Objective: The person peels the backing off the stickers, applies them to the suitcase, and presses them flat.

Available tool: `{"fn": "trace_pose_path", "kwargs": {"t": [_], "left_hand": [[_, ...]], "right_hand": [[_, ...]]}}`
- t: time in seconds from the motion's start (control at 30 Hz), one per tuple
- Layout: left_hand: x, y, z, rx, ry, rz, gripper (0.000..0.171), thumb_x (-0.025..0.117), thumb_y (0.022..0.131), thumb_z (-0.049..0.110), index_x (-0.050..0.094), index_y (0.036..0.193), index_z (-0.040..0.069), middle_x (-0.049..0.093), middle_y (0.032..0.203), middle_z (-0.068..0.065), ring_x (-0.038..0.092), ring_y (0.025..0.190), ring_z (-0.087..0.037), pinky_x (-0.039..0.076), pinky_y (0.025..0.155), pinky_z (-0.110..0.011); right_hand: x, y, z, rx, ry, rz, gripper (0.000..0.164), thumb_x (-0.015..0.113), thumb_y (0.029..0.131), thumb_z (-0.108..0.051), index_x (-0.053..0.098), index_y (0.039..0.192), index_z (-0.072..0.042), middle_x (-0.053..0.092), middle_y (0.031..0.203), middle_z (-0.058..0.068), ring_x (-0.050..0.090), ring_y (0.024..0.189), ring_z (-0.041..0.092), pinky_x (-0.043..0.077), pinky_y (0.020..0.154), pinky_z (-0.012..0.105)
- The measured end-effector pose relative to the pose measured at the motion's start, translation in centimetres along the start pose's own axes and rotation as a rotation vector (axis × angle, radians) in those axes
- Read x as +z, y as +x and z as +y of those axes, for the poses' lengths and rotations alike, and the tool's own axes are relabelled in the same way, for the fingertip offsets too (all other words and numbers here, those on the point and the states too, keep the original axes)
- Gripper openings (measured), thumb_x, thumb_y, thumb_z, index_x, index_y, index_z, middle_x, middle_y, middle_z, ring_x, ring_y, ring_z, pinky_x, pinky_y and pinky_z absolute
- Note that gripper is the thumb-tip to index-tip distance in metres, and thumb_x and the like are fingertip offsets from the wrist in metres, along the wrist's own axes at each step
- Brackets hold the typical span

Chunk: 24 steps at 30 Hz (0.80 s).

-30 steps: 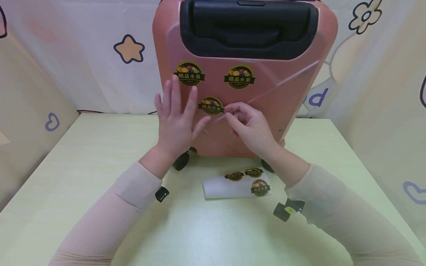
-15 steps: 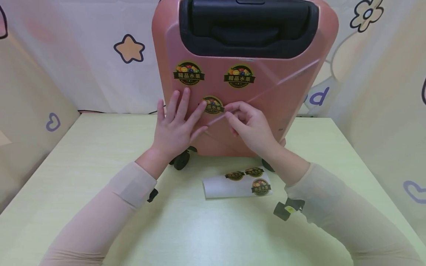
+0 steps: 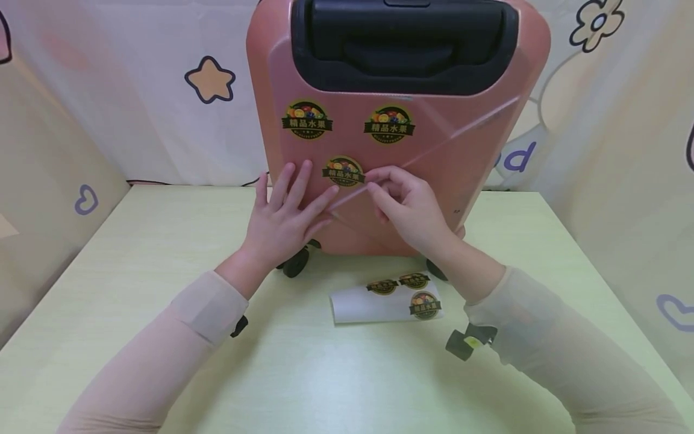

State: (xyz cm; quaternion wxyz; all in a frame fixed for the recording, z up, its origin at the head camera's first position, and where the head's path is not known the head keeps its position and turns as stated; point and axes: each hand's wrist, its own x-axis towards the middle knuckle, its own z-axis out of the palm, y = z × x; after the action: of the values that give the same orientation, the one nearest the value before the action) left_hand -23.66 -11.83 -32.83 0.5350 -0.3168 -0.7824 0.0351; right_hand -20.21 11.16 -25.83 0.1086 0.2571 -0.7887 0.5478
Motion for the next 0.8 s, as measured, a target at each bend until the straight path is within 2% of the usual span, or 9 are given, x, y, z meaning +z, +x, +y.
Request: {"fn": "trace_pose_path", "kwargs": {"t": [0.17,0.57,0.73,0.8], "left_hand": [[-0.06,-0.43,0.16,0.009,-0.010,-0.020,0.057,0.049,0.092,0.049,0.035,0.144,0.030,0.027,0.149,-0.017,0.017,0.138,-0.034,0.014,0.105,-0.058],[-0.26,-0.53,0.26,-0.006,-0.037,-0.040,0.056,0.051,0.092,0.047,0.036,0.144,0.028,0.024,0.149,-0.017,0.018,0.137,-0.036,0.013,0.105,-0.058],[-0.17,-0.59,0.23,-0.009,-0.042,-0.030,0.055,0.050,0.093,0.046,0.037,0.143,0.028,0.023,0.150,-0.016,0.018,0.137,-0.035,0.012,0.105,-0.058],[-0.16,-0.51,0.24,-0.008,-0.062,0.004,0.053,0.050,0.093,0.044,0.039,0.142,0.027,0.025,0.149,-0.017,0.020,0.136,-0.035,0.013,0.104,-0.058]], "right_hand": [[-0.16,-0.04,-0.01,-0.010,-0.033,0.004,0.020,0.055,0.094,-0.014,0.061,0.109,-0.002,0.050,0.061,0.008,0.047,0.054,0.019,0.037,0.053,0.027],[-0.59,-0.56,-0.12,-0.010,-0.096,-0.019,0.025,0.055,0.095,-0.017,0.063,0.116,-0.006,0.049,0.061,0.008,0.047,0.056,0.025,0.035,0.051,0.028],[-0.65,-0.72,-0.02,-0.016,-0.103,-0.021,0.026,0.055,0.095,-0.016,0.063,0.117,-0.007,0.050,0.062,0.008,0.047,0.056,0.023,0.037,0.054,0.027],[-0.62,-0.75,0.05,-0.015,-0.102,-0.019,0.026,0.055,0.095,-0.016,0.063,0.118,-0.007,0.050,0.062,0.008,0.047,0.056,0.023,0.037,0.054,0.027]]}}
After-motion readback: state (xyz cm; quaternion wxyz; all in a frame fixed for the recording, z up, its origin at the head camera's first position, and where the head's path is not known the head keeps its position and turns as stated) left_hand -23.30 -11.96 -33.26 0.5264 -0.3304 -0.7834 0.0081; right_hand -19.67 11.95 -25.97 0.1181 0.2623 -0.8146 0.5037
